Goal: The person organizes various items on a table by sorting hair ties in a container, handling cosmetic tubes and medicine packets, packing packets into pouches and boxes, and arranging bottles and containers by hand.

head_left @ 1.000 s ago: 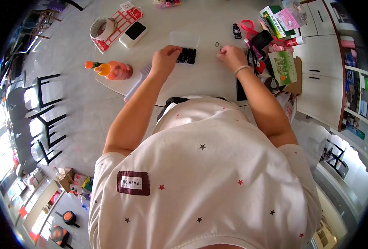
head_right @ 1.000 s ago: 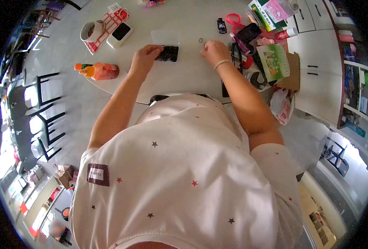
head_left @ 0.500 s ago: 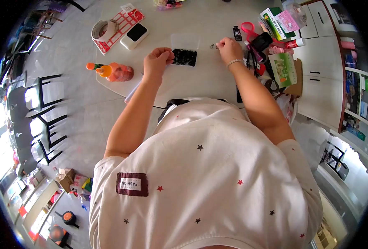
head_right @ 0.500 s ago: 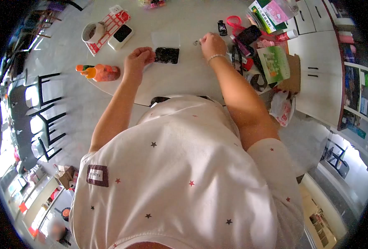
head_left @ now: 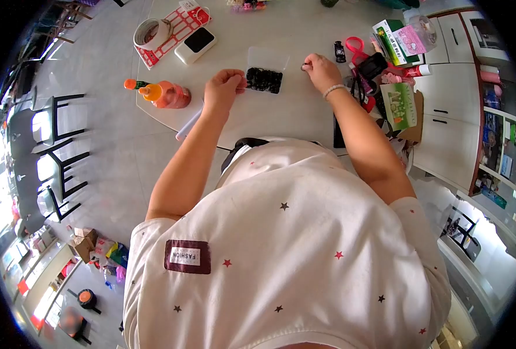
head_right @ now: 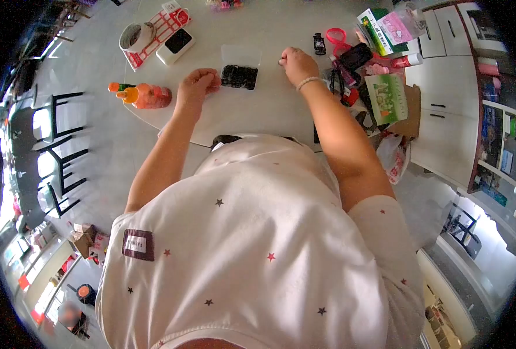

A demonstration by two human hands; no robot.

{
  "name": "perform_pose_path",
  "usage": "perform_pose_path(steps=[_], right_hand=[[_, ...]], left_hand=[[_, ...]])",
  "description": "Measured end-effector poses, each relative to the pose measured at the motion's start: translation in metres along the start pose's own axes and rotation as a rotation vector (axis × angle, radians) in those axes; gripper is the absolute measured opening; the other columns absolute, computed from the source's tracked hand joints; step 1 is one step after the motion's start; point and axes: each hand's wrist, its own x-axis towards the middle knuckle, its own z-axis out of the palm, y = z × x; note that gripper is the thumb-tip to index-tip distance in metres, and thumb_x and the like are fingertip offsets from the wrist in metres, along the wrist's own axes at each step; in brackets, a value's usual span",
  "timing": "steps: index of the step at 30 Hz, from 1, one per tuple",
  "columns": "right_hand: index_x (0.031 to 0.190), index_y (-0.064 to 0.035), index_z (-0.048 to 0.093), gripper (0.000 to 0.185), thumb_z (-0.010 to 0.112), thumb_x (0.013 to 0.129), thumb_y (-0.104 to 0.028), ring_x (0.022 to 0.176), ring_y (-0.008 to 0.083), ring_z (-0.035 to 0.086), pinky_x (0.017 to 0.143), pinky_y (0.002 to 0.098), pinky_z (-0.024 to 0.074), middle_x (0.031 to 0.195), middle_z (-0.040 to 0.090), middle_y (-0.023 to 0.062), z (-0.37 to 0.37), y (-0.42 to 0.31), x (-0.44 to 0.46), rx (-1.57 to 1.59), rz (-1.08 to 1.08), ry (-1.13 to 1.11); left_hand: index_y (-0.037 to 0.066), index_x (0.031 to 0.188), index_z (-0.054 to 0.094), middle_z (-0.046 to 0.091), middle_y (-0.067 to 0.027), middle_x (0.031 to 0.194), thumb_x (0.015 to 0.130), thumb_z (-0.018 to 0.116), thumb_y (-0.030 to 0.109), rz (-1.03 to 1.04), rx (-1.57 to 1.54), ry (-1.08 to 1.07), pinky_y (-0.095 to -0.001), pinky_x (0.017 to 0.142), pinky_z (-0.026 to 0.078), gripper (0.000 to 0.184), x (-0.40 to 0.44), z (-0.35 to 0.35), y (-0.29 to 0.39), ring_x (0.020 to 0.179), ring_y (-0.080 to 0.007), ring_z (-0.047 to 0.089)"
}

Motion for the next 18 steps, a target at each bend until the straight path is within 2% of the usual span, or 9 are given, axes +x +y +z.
perform_pose_path(steps=[3, 6, 9, 11, 13, 16, 18], right_hand=[[0.091, -0.0072, 0.059, 0.015, 0.054, 0.082, -0.018, 0.083, 0.0352, 0.060, 0.074, 0.0427, 0.0482, 0.089, 0.063, 0.0157, 0.004, 0.007, 0.003, -0.102, -0.120, -0.022], [0.090, -0.0069, 0.059, 0.015, 0.054, 0.082, -0.018, 0.080, 0.0364, 0.060, 0.072, 0.0439, 0.0483, 0.086, 0.063, 0.0162, 0.006, 0.005, 0.008, -0.263, -0.100, -0.106], [0.089, -0.0075, 0.059, 0.014, 0.055, 0.081, -0.018, 0.078, 0.0352, 0.060, 0.069, 0.0432, 0.0485, 0.084, 0.063, 0.0145, -0.003, -0.011, -0.002, -0.227, -0.026, -0.141], [0.088, -0.0080, 0.059, 0.014, 0.056, 0.081, -0.019, 0.078, 0.0332, 0.061, 0.068, 0.0418, 0.0487, 0.084, 0.064, 0.0127, -0.010, -0.034, -0.011, -0.104, -0.109, -0.083], [0.088, -0.0098, 0.060, 0.013, 0.059, 0.081, -0.021, 0.077, 0.0291, 0.061, 0.066, 0.0396, 0.0486, 0.083, 0.064, 0.0092, -0.019, -0.061, -0.020, 0.067, -0.160, -0.063], [0.088, -0.0107, 0.062, 0.014, 0.060, 0.081, -0.022, 0.076, 0.0282, 0.061, 0.066, 0.0394, 0.0484, 0.081, 0.064, 0.0084, -0.006, -0.078, -0.018, 0.141, -0.253, -0.014], [0.088, -0.0111, 0.063, 0.014, 0.061, 0.081, -0.023, 0.077, 0.0279, 0.061, 0.068, 0.0386, 0.0485, 0.081, 0.064, 0.0082, -0.006, -0.081, -0.017, 0.139, -0.215, -0.049]], left_hand=[[-0.003, 0.100, 0.060, 0.062, -0.0088, 0.086, 0.088, 0.053, 0.010, -0.005, -0.007, 0.004, -0.0269, 0.074, 0.050, 0.019, 0.002, -0.002, -0.004, 0.078, -0.0155, 0.060], [-0.003, 0.100, 0.060, 0.062, -0.0084, 0.086, 0.088, 0.053, 0.010, 0.004, -0.003, 0.003, -0.0268, 0.072, 0.050, 0.019, 0.003, -0.003, -0.008, 0.077, -0.0148, 0.060], [-0.002, 0.099, 0.060, 0.062, -0.0082, 0.086, 0.087, 0.054, 0.009, 0.007, -0.012, 0.016, -0.0263, 0.070, 0.050, 0.017, 0.002, -0.004, -0.008, 0.076, -0.0140, 0.059], [-0.002, 0.098, 0.060, 0.062, -0.0081, 0.086, 0.087, 0.054, 0.008, 0.017, -0.023, 0.024, -0.0259, 0.068, 0.050, 0.017, 0.001, -0.005, -0.008, 0.075, -0.0134, 0.059], [-0.002, 0.099, 0.060, 0.062, -0.0074, 0.086, 0.086, 0.055, 0.008, 0.016, 0.102, 0.076, -0.0254, 0.066, 0.049, 0.018, 0.002, -0.006, -0.009, 0.075, -0.0128, 0.058], [-0.001, 0.102, 0.060, 0.062, -0.0066, 0.085, 0.084, 0.056, 0.009, 0.034, 0.271, 0.113, -0.0249, 0.063, 0.048, 0.021, 0.009, -0.005, -0.015, 0.072, -0.0123, 0.058], [-0.001, 0.103, 0.060, 0.062, -0.0064, 0.084, 0.084, 0.057, 0.010, 0.075, 0.377, 0.098, -0.0247, 0.061, 0.048, 0.023, 0.020, -0.008, -0.028, 0.070, -0.0123, 0.058]])
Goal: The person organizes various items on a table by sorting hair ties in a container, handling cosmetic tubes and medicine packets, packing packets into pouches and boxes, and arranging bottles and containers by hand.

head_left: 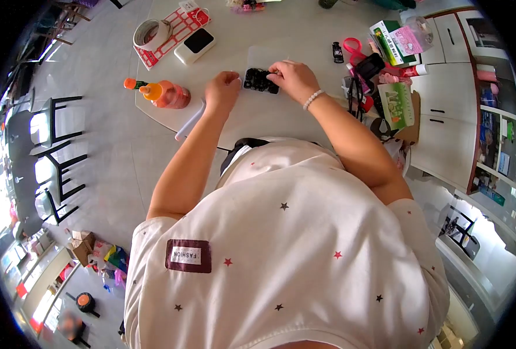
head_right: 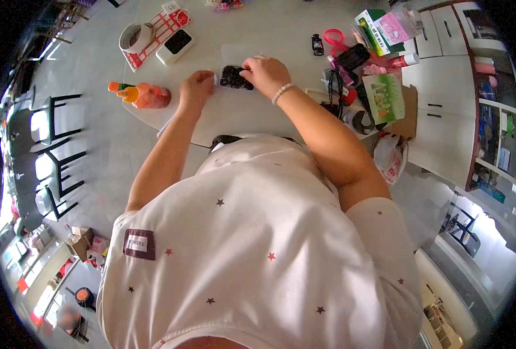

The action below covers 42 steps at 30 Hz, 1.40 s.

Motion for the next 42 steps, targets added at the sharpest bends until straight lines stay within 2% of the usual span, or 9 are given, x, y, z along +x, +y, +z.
perform_pose_path(steps=[2, 8, 14, 17, 21, 27, 36, 39, 42], right_hand=[[0.090, -0.0109, 0.063, 0.016, 0.061, 0.081, -0.023, 0.078, 0.0275, 0.061, 0.069, 0.0382, 0.0487, 0.081, 0.064, 0.0083, -0.002, -0.002, 0.001, 0.037, 0.030, -0.005], [0.088, -0.0059, 0.064, 0.023, 0.058, 0.084, -0.028, 0.086, 0.0293, 0.059, 0.073, 0.0382, 0.0478, 0.082, 0.064, 0.0117, -0.013, -0.001, 0.015, 0.011, 0.049, 0.663], [0.072, -0.0048, 0.064, 0.028, 0.062, 0.082, -0.031, 0.078, 0.0297, 0.056, 0.075, 0.0386, 0.0464, 0.076, 0.063, 0.0110, -0.015, -0.009, -0.005, -0.020, 0.027, 0.161], [0.079, -0.0074, 0.063, 0.022, 0.073, 0.070, -0.025, 0.093, 0.0279, 0.052, 0.079, 0.0370, 0.0454, 0.089, 0.059, 0.0068, 0.006, 0.007, -0.027, -0.086, -0.071, 0.187], [0.095, -0.0082, 0.060, 0.039, 0.073, 0.069, -0.034, 0.100, 0.0290, 0.050, 0.082, 0.0400, 0.0437, 0.103, 0.055, 0.0094, 0.018, 0.016, -0.036, -0.201, 0.111, 0.193], [0.099, -0.0057, 0.058, 0.042, 0.072, 0.071, -0.033, 0.100, 0.0299, 0.051, 0.081, 0.0403, 0.0444, 0.101, 0.056, 0.0104, 0.022, 0.017, -0.035, -0.164, 0.162, 0.080], [0.111, -0.0063, 0.051, 0.054, 0.077, 0.067, -0.023, 0.085, 0.0277, 0.061, 0.077, 0.0373, 0.0480, 0.093, 0.061, 0.0126, 0.016, 0.017, -0.065, 0.543, 0.308, 0.104], [0.122, -0.0068, 0.046, 0.067, 0.078, 0.066, -0.024, 0.078, 0.0272, 0.061, 0.074, 0.0365, 0.0488, 0.090, 0.061, 0.0135, 0.011, 0.016, -0.078, 0.839, 0.517, 0.045], [0.131, -0.0086, 0.038, 0.077, 0.077, 0.067, -0.024, 0.076, 0.0282, 0.060, 0.075, 0.0371, 0.0488, 0.090, 0.061, 0.0160, 0.007, 0.012, -0.086, 0.757, 0.491, -0.069]], left_hand=[[-0.001, 0.104, 0.060, 0.062, -0.0065, 0.083, 0.083, 0.057, 0.011, 0.068, 0.101, -0.031, -0.0246, 0.060, 0.048, 0.025, 0.012, 0.002, -0.021, 0.066, -0.0127, 0.058], [-0.004, 0.105, 0.059, 0.062, -0.0078, 0.082, 0.084, 0.057, 0.014, 0.002, 0.128, -0.112, -0.0267, 0.060, 0.050, 0.028, 0.002, 0.002, 0.006, 0.066, -0.0145, 0.060], [-0.004, 0.096, 0.060, 0.063, -0.0106, 0.079, 0.087, 0.055, 0.021, -0.209, -0.276, -0.171, -0.0271, 0.061, 0.052, 0.027, 0.001, 0.019, 0.008, 0.068, -0.0170, 0.062], [-0.003, 0.090, 0.059, 0.063, -0.0105, 0.075, 0.085, 0.059, 0.021, -0.159, -0.080, -0.186, -0.0284, 0.061, 0.050, 0.025, -0.002, 0.027, 0.000, 0.066, -0.0167, 0.062], [-0.002, 0.091, 0.059, 0.063, -0.0088, 0.073, 0.078, 0.066, 0.020, 0.161, 0.344, -0.158, -0.0306, 0.063, 0.049, 0.026, -0.017, 0.029, 0.009, 0.068, -0.0171, 0.063], [0.002, 0.095, 0.058, 0.064, -0.0123, 0.081, 0.073, 0.068, 0.019, 0.253, 0.591, -0.110, -0.0357, 0.067, 0.049, 0.030, -0.008, 0.033, 0.008, 0.075, -0.0253, 0.063], [-0.007, 0.111, 0.049, 0.060, -0.0107, 0.082, 0.079, 0.066, 0.003, -0.068, -0.217, -0.446, -0.0267, 0.058, 0.047, 0.038, -0.026, 0.031, 0.014, 0.068, -0.0156, 0.058], [-0.008, 0.116, 0.046, 0.059, -0.0106, 0.083, 0.081, 0.063, 0.002, -0.193, -0.214, -0.511, -0.0253, 0.056, 0.047, 0.040, -0.035, 0.026, 0.026, 0.065, -0.0154, 0.057], [-0.008, 0.115, 0.046, 0.058, -0.0094, 0.081, 0.080, 0.064, 0.004, -0.200, -0.178, -0.501, -0.0260, 0.055, 0.048, 0.041, -0.025, 0.028, 0.011, 0.064, -0.0144, 0.056]])
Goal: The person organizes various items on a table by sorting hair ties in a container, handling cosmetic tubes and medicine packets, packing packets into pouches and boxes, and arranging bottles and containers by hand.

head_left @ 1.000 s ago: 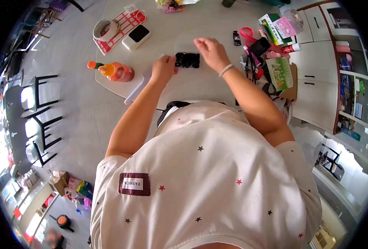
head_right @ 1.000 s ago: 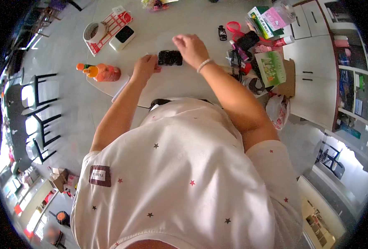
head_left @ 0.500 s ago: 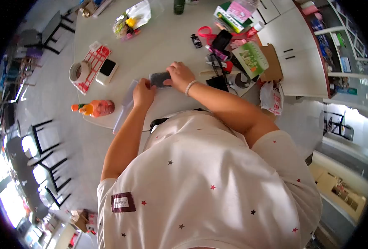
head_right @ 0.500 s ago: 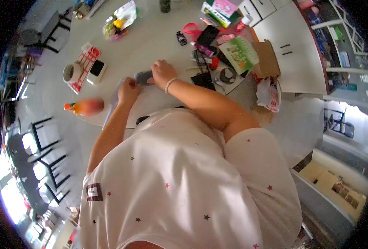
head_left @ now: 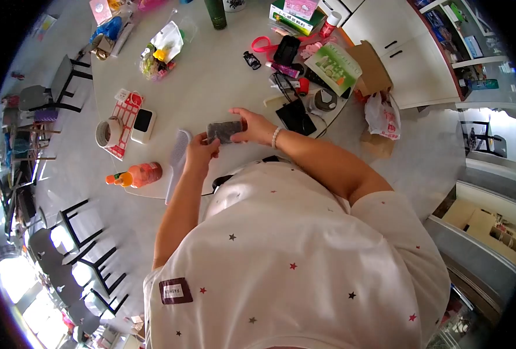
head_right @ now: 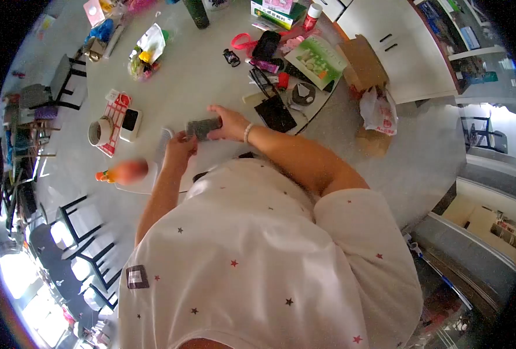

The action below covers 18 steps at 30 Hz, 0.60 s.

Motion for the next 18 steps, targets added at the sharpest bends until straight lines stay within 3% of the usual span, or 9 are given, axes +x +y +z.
perform_pose_path(steps=[3, 6, 7, 10, 13, 15, 16, 18], right_hand=[[0.135, -0.0092, 0.032, 0.081, 0.076, 0.069, -0.024, 0.080, 0.0313, 0.061, 0.076, 0.0387, 0.0482, 0.094, 0.061, 0.0187, 0.002, -0.007, -0.012, -0.193, -0.016, 0.060], [0.136, -0.0097, 0.029, 0.080, 0.074, 0.071, -0.024, 0.084, 0.0339, 0.060, 0.077, 0.0404, 0.0477, 0.094, 0.061, 0.0205, 0.014, -0.003, -0.017, -0.242, -0.140, 0.140], [0.134, -0.0089, 0.034, 0.073, 0.072, 0.073, -0.023, 0.089, 0.0352, 0.059, 0.078, 0.0415, 0.0470, 0.099, 0.060, 0.0224, 0.014, -0.007, -0.021, -0.282, -0.123, 0.157], [0.121, -0.0063, 0.049, 0.053, 0.069, 0.075, -0.023, 0.086, 0.0321, 0.061, 0.075, 0.0400, 0.0485, 0.100, 0.061, 0.0194, 0.014, 0.002, -0.024, -0.383, -0.228, 0.336], [0.100, -0.0039, 0.061, 0.029, 0.066, 0.079, -0.024, 0.075, 0.0291, 0.063, 0.068, 0.0380, 0.0496, 0.089, 0.065, 0.0156, -0.006, -0.010, -0.041, -0.314, -0.355, 0.617], [0.086, -0.0042, 0.064, 0.020, 0.063, 0.082, -0.024, 0.064, 0.0272, 0.063, 0.060, 0.0365, 0.0493, 0.074, 0.064, 0.0124, -0.024, -0.016, -0.059, -0.326, -0.369, 0.937], [0.084, -0.0051, 0.064, 0.020, 0.059, 0.085, -0.025, 0.063, 0.0272, 0.063, 0.057, 0.0367, 0.0486, 0.068, 0.062, 0.0136, -0.036, -0.020, -0.066, -0.245, -0.258, 1.005], [0.082, -0.0043, 0.064, 0.031, 0.058, 0.087, -0.034, 0.057, 0.0262, 0.062, 0.053, 0.0340, 0.0470, 0.064, 0.062, 0.0132, -0.063, -0.026, -0.089, -0.163, -0.140, 1.068]], left_hand=[[-0.007, 0.110, 0.049, 0.056, -0.0063, 0.075, 0.084, 0.062, 0.008, -0.027, 0.101, -0.027, -0.0261, 0.056, 0.046, 0.032, -0.005, 0.007, -0.005, 0.062, -0.0140, 0.054], [-0.006, 0.111, 0.048, 0.056, -0.0065, 0.074, 0.084, 0.063, 0.011, -0.027, 0.145, -0.042, -0.0272, 0.054, 0.047, 0.035, -0.014, 0.008, 0.004, 0.061, -0.0143, 0.054], [-0.006, 0.116, 0.045, 0.057, -0.0077, 0.077, 0.082, 0.066, 0.015, -0.037, 0.247, -0.079, -0.0287, 0.052, 0.048, 0.045, -0.011, 0.002, 0.006, 0.063, -0.0146, 0.057], [-0.002, 0.122, 0.042, 0.060, -0.0108, 0.080, 0.080, 0.068, 0.019, -0.048, 0.685, -0.102, -0.0295, 0.051, 0.050, 0.053, -0.014, -0.009, 0.021, 0.066, -0.0165, 0.060], [-0.001, 0.118, 0.047, 0.063, -0.0183, 0.090, 0.082, 0.062, 0.031, 0.234, 1.228, -0.031, -0.0385, 0.070, 0.051, 0.050, -0.015, -0.028, 0.014, 0.079, -0.0273, 0.064], [0.002, 0.116, 0.050, 0.063, -0.0191, 0.089, 0.082, 0.061, 0.032, 0.265, 1.470, 0.014, -0.0409, 0.074, 0.049, 0.047, -0.032, -0.018, 0.030, 0.083, -0.0315, 0.063], [0.003, 0.115, 0.052, 0.064, -0.0195, 0.088, 0.082, 0.060, 0.033, 0.277, 1.578, 0.050, -0.0421, 0.076, 0.049, 0.046, -0.042, -0.009, 0.041, 0.085, -0.0335, 0.062], [0.005, 0.113, 0.055, 0.064, -0.0177, 0.087, 0.082, 0.061, 0.032, 0.285, 1.377, -0.058, -0.0403, 0.075, 0.049, 0.042, -0.039, 0.000, 0.055, 0.086, -0.0319, 0.062]])
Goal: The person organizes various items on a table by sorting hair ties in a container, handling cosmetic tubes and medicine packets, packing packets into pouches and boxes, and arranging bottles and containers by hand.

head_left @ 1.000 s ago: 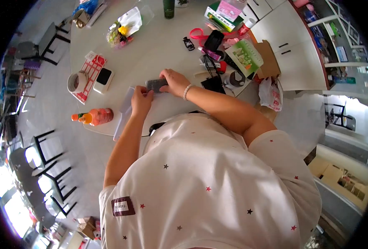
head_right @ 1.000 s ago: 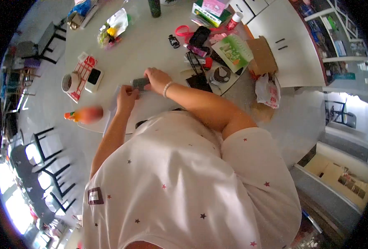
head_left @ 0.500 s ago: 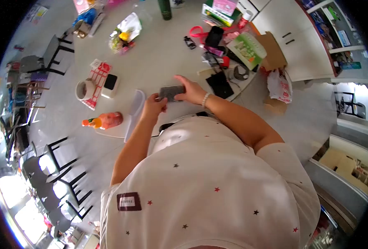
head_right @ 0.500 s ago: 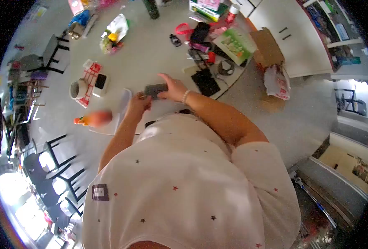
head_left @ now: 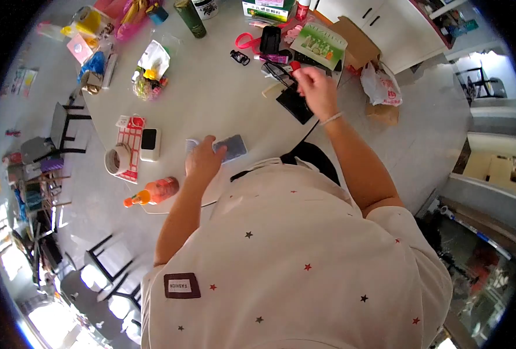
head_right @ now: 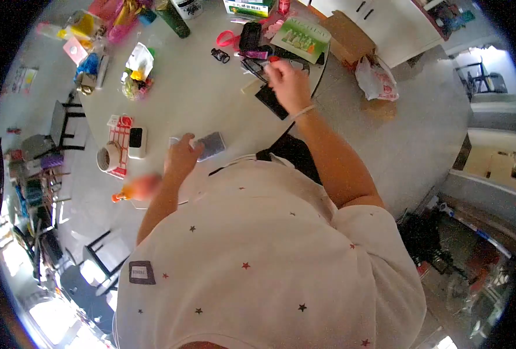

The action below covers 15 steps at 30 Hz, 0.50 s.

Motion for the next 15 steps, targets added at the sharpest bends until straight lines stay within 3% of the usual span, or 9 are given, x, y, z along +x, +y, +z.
perform_pose_path(steps=[2, 4, 5, 8, 9, 13, 15], right_hand=[[0.078, -0.0029, 0.064, 0.036, 0.058, 0.086, -0.038, 0.053, 0.0240, 0.061, 0.053, 0.0328, 0.0466, 0.063, 0.062, 0.0117, -0.021, 0.019, 0.019, -0.250, -0.125, 0.117], [0.077, -0.0014, 0.063, 0.040, 0.058, 0.086, -0.040, 0.051, 0.0222, 0.060, 0.052, 0.0316, 0.0464, 0.064, 0.063, 0.0110, -0.037, 0.026, 0.038, -0.294, -0.101, 0.111], [0.076, -0.0012, 0.063, 0.041, 0.057, 0.086, -0.040, 0.048, 0.0197, 0.058, 0.052, 0.0306, 0.0461, 0.066, 0.064, 0.0096, -0.042, 0.030, 0.051, -0.136, 0.035, 0.111], [0.080, 0.0001, 0.064, 0.034, 0.057, 0.089, -0.032, 0.045, 0.0071, 0.048, 0.046, 0.0233, 0.0415, 0.054, 0.052, -0.0005, -0.049, 0.044, 0.085, 0.015, 0.051, 0.090], [0.087, -0.0006, 0.063, 0.026, 0.055, 0.091, -0.026, 0.050, 0.0069, 0.048, 0.048, 0.0228, 0.0416, 0.057, 0.052, -0.0003, -0.048, 0.051, 0.092, 0.050, 0.086, 0.015], [0.100, -0.0024, 0.060, 0.017, 0.057, 0.088, -0.014, 0.059, 0.0080, 0.052, 0.057, 0.0215, 0.0444, 0.073, 0.058, 0.0006, -0.055, 0.074, 0.110, 0.070, -0.334, -0.305], [0.100, -0.0044, 0.060, 0.019, 0.061, 0.084, -0.015, 0.059, 0.0123, 0.055, 0.057, 0.0245, 0.0462, 0.076, 0.059, 0.0030, -0.068, 0.082, 0.112, 0.081, -0.380, -0.454]], left_hand=[[0.005, 0.111, 0.056, 0.065, -0.0162, 0.086, 0.082, 0.061, 0.032, 0.062, -0.170, 0.006, -0.0387, 0.073, 0.049, 0.040, 0.007, -0.001, 0.016, 0.084, -0.0299, 0.063], [0.003, 0.110, 0.055, 0.065, -0.0149, 0.085, 0.083, 0.061, 0.034, 0.144, -0.270, 0.071, -0.0372, 0.070, 0.050, 0.041, 0.018, -0.001, 0.037, 0.078, -0.0275, 0.064], [0.003, 0.111, 0.055, 0.065, -0.0148, 0.085, 0.084, 0.060, 0.034, 0.151, -0.303, 0.078, -0.0376, 0.071, 0.050, 0.042, 0.028, 0.003, 0.052, 0.079, -0.0277, 0.064], [0.003, 0.118, 0.049, 0.064, -0.0149, 0.087, 0.084, 0.060, 0.036, 0.125, -0.399, 0.129, -0.0388, 0.075, 0.049, 0.049, 0.061, 0.023, 0.104, 0.084, -0.0287, 0.063], [0.003, 0.123, 0.044, 0.064, -0.0151, 0.088, 0.084, 0.060, 0.037, 0.098, -0.427, 0.177, -0.0392, 0.076, 0.048, 0.055, 0.073, 0.031, 0.123, 0.086, -0.0293, 0.063], [0.002, 0.131, 0.029, 0.063, -0.0190, 0.095, 0.080, 0.063, 0.039, -0.118, -0.450, 0.396, -0.0401, 0.080, 0.048, 0.072, 0.109, 0.068, 0.183, 0.091, -0.0332, 0.062], [0.001, 0.132, 0.024, 0.063, -0.0207, 0.097, 0.079, 0.064, 0.036, -0.145, -0.354, 0.475, -0.0402, 0.080, 0.048, 0.075, 0.125, 0.088, 0.195, 0.090, -0.0345, 0.061]])
